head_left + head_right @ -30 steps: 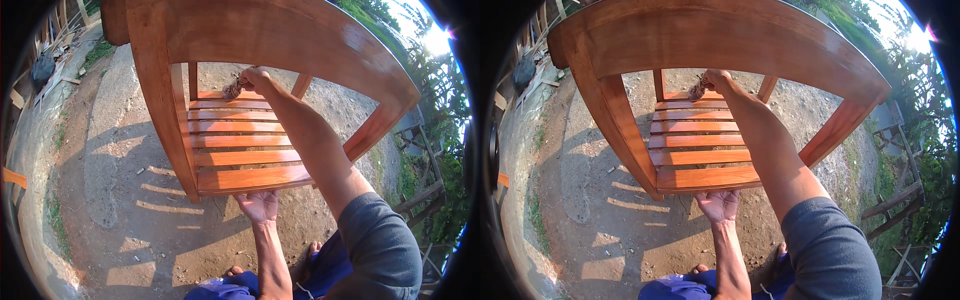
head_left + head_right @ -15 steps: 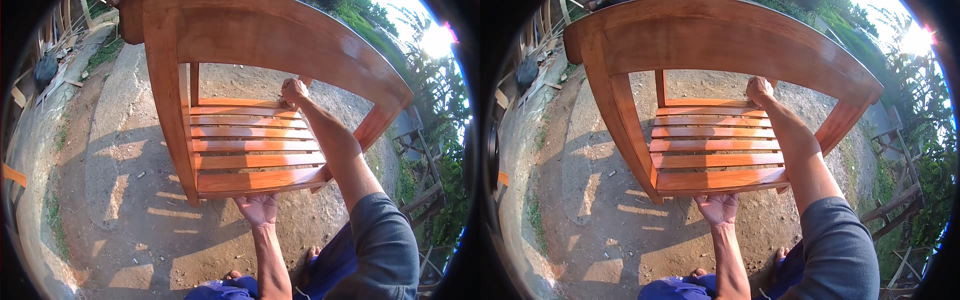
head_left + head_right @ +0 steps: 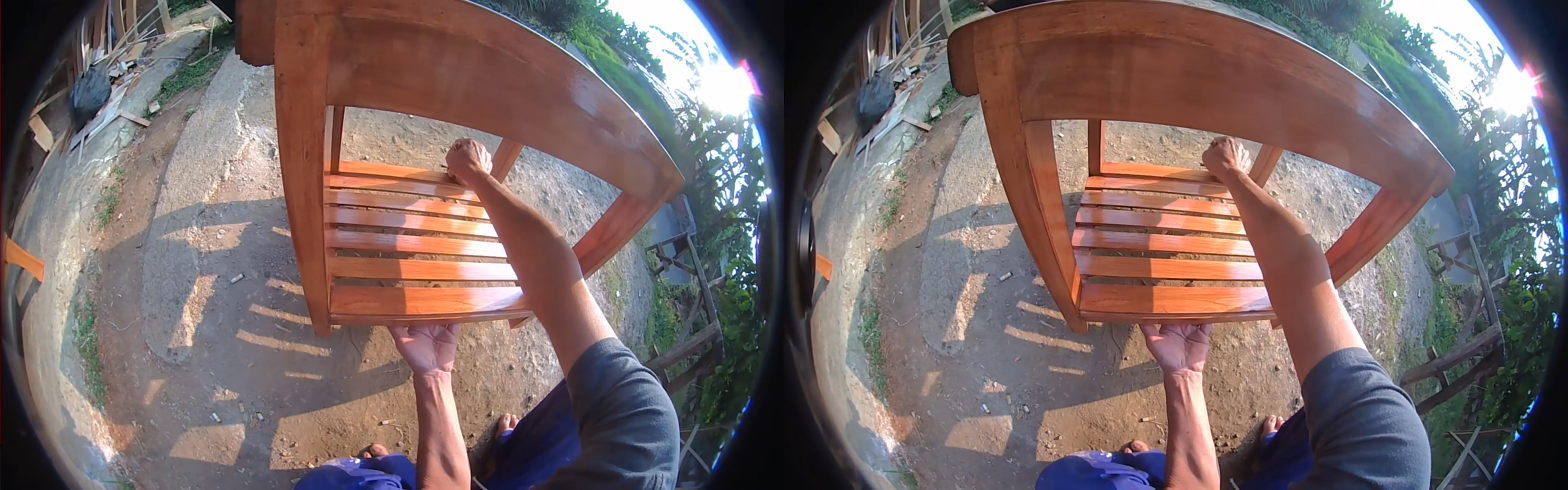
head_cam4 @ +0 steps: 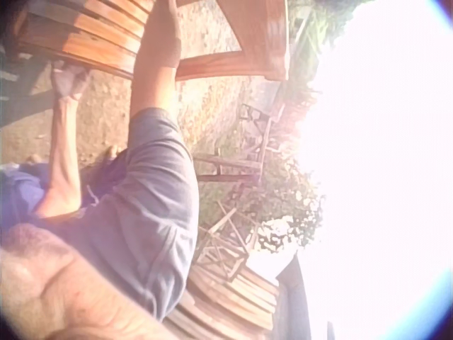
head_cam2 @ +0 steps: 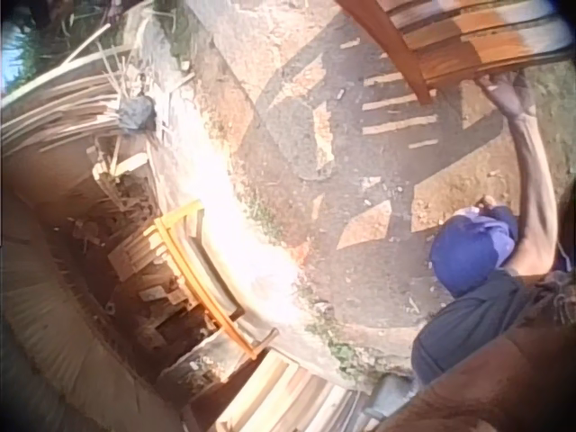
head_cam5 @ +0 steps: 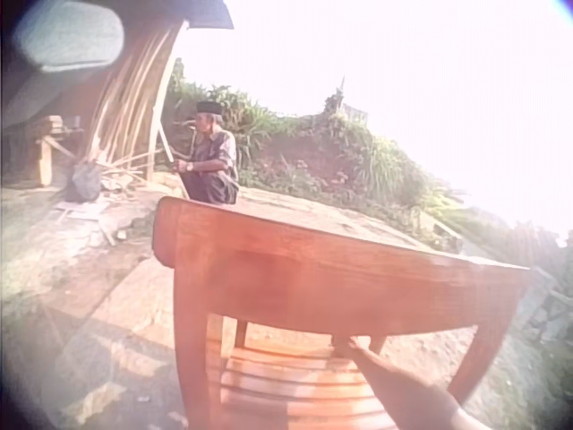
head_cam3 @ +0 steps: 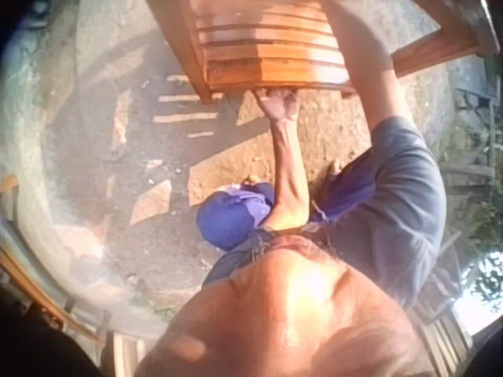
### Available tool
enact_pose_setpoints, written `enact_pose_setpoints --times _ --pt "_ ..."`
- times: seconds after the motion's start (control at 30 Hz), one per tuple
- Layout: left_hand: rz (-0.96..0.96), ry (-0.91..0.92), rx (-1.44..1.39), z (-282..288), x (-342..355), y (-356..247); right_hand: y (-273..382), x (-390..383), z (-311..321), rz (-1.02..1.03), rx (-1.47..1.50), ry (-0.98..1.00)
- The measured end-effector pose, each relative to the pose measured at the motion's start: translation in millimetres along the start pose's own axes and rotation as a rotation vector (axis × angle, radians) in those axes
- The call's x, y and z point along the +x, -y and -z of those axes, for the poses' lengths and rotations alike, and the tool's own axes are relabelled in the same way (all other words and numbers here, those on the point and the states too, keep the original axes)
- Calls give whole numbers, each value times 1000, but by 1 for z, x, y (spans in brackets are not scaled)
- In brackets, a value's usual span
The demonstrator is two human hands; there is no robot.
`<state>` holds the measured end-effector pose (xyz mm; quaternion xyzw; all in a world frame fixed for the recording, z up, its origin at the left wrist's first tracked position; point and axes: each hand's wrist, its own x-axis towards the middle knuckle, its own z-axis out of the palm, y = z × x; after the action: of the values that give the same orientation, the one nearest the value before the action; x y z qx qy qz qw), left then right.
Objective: The person applies varnish to a wooden table and then to a wooden chair using a cloth-wrapped applicator. They dip the applicator into a can of varnish and wipe the surfaces of the furniture pieces.
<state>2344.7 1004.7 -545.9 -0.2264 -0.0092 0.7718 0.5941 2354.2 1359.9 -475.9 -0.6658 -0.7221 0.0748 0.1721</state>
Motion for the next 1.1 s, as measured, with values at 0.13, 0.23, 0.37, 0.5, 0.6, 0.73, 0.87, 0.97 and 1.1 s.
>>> enact_pose_setpoints --times 0.13,0.23,0.37,0.5,0.6,0.73,0.87,0.97,1.1 --pt "33 6 -9 7 1 26 6 9 -13 -59 377 -44" --pt "-6 41 1 5 1 6 68 -37 -5 -216 1244 283" --pt "26 87 -11 14 3 0 84 -109 33 405 699 -287" --pt "54 171 -47 27 5 -4 54 -180 97 659 500 -173" --pt "39 140 -30 30 1 6 12 -233 134 787 369 -87" --pt "5 58 -59 39 0 1 -36 -313 219 995 294 171" --pt "-171 7 313 65 3 -8 -59 -368 294 1083 314 382" --pt "0 175 10 70 -1 -8 -88 -402 311 1021 289 511" --pt "-54 180 7 66 -3 -10 -98 -415 319 1072 232 485"
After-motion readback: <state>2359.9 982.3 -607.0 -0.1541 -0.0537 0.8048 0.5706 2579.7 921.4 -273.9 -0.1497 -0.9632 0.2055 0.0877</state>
